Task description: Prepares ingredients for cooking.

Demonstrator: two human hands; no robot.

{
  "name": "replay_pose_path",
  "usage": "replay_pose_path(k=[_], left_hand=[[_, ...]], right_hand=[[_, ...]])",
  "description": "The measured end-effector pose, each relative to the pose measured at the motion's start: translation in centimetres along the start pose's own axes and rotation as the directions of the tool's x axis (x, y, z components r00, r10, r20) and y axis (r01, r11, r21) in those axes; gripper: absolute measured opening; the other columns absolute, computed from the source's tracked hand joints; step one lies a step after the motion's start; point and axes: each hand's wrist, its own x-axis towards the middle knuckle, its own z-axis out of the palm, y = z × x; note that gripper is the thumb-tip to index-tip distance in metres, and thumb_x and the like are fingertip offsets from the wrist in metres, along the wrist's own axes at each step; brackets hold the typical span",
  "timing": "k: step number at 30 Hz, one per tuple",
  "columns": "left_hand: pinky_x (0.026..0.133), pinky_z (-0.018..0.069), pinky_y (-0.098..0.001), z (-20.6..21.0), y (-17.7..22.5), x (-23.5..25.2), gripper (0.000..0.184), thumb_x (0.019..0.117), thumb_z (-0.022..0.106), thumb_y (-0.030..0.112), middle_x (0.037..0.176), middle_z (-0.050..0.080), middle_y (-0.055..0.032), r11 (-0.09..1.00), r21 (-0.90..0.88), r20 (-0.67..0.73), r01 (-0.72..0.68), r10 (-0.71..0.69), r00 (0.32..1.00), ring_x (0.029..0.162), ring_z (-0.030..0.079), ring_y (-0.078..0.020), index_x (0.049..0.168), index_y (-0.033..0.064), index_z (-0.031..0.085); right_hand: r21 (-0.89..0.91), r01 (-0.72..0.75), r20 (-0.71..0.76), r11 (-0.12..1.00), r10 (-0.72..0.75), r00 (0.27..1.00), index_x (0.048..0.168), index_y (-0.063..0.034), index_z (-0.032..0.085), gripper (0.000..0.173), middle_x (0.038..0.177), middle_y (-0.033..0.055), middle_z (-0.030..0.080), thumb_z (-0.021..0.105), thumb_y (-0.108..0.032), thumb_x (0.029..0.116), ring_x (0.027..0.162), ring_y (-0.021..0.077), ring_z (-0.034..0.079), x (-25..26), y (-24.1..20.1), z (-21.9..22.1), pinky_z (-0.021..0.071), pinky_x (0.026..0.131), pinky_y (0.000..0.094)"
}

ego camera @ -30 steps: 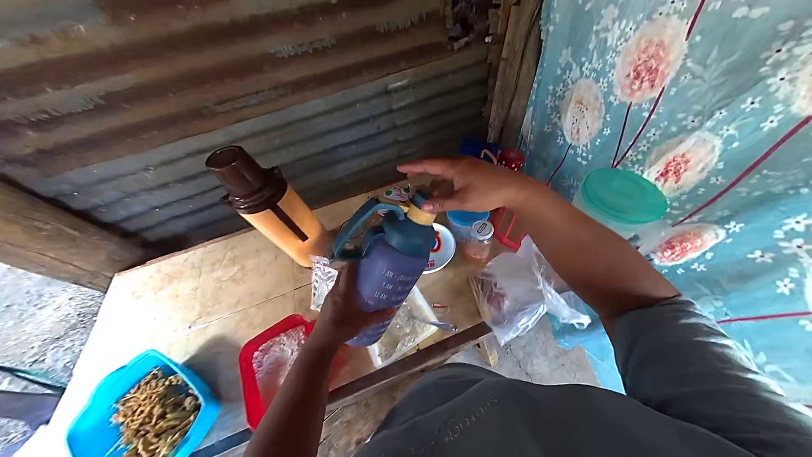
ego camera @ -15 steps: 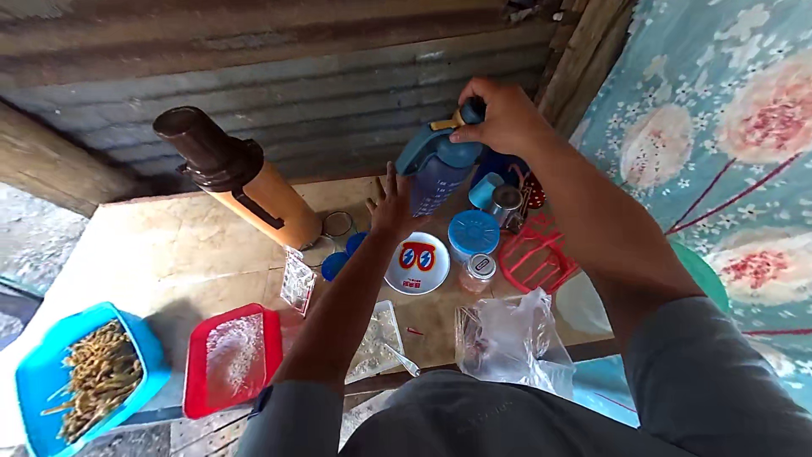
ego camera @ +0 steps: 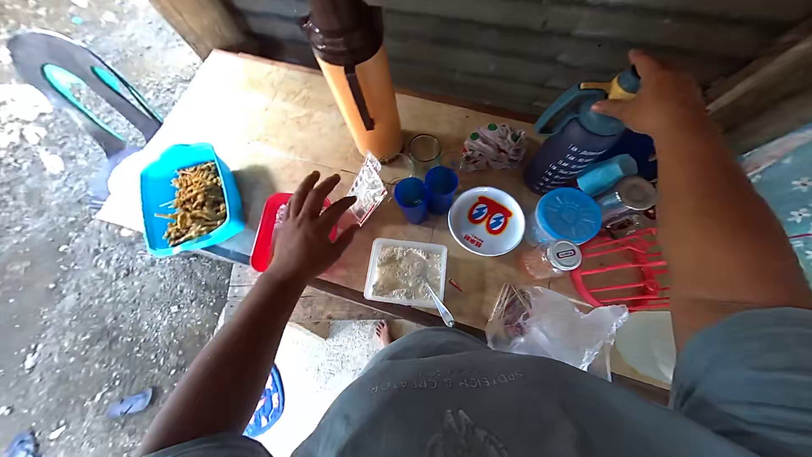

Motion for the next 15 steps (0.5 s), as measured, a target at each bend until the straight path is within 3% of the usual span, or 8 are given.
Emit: replay_pose_path(k=[2,4,6,9,11,12,15], left_hand=[[0.111,0.0345,-0.0696,-0.1,-1.0,-3.1,0.039,0.0936,0.069,0.023,0.15,0.052,-0.0214,0.998,-0.021,0.042,0.052,-0.051,0.998,0.144,0.04,-0.0478,0.128,0.0059,0.069],[0.106,0.0437,-0.0658,0.7,-1.1,-5.9,0.036,0.0951,0.07,0.019,0.14,0.06,-0.0209,0.983,-0.08,0.149,0.163,-0.15,0.977,0.132,0.055,-0.0426,0.128,0.0037,0.069],[0.098,0.052,-0.0613,2.4,-0.8,-7.9,0.037,0.1013,0.064,0.023,0.131,0.065,-0.0191,0.913,-0.165,0.351,0.372,-0.299,0.888,0.118,0.065,-0.0362,0.134,0.0057,0.065],[0.098,0.0541,-0.0533,6.1,-0.9,-10.3,0.046,0.1043,0.059,0.023,0.13,0.065,-0.0218,0.749,-0.326,0.571,0.577,-0.331,0.751,0.111,0.069,-0.0336,0.144,0.0021,0.054],[0.103,0.053,-0.049,7.4,-1.3,-11.1,0.057,0.1038,0.06,0.023,0.136,0.061,-0.0235,0.66,-0.388,0.65,0.643,-0.299,0.699,0.118,0.066,-0.0321,0.153,0.0012,0.042],[0.104,0.0524,-0.0463,7.6,-1.6,-11.2,0.062,0.1038,0.061,0.022,0.14,0.058,-0.0243,0.627,-0.408,0.682,0.664,-0.275,0.678,0.12,0.065,-0.0314,0.156,0.001,0.036],[0.108,0.0495,-0.0433,7.5,-3.1,-11.0,0.066,0.1048,0.06,0.022,0.144,0.055,-0.0262,0.595,-0.462,0.749,0.658,-0.135,0.649,0.125,0.063,-0.031,0.158,-0.0006,0.029]], right_hand=[[-0.019,0.02,-0.041,1.0,-0.02,0.999,0.163,-0.008,0.029,0.089,0.162,0.0363,0.026,0.076,-0.04,0.0937,0.143,0.0625,0.033,-1.4,-0.7,0.1,0.0312,0.106,0.0813],[-0.043,0.084,-0.083,0.996,-0.087,0.993,0.161,-0.0048,0.033,0.084,0.168,0.033,0.012,0.074,-0.037,0.0947,0.15,0.06,0.019,-4.6,-3.1,-0.1,0.0251,0.115,0.0777],[-0.03,0.2,-0.032,0.979,-0.201,0.979,0.155,-0.0007,0.042,0.071,0.165,0.0326,0.023,0.071,-0.032,0.0979,0.149,0.0557,0.028,-10.3,-7.1,0.6,0.0313,0.117,0.071],[0.021,0.271,0.384,0.962,-0.259,0.887,0.143,-0.0064,0.058,0.053,0.139,0.0249,0.061,0.07,-0.034,0.0998,0.126,0.044,0.06,-20.4,-11.7,6.2,0.0478,0.104,0.0663],[0.048,0.191,0.687,0.98,-0.171,0.706,0.145,-0.0086,0.057,0.054,0.135,0.0209,0.065,0.061,-0.043,0.1034,0.125,0.0399,0.062,-25.0,-14.1,10.8,0.0462,0.105,0.0648],[0.043,0.146,0.745,0.988,-0.129,0.655,0.145,-0.0066,0.056,0.056,0.132,0.0219,0.066,0.058,-0.045,0.1045,0.123,0.0407,0.064,-26.7,-15.0,13.1,0.0472,0.103,0.0651],[-0.005,-0.112,0.737,0.994,0.079,0.672,0.149,-0.0018,0.044,0.063,0.122,0.0266,0.067,0.059,-0.043,0.1045,0.114,0.0445,0.066,-30.1,-17.3,18.4,0.0496,0.099,0.0636]])
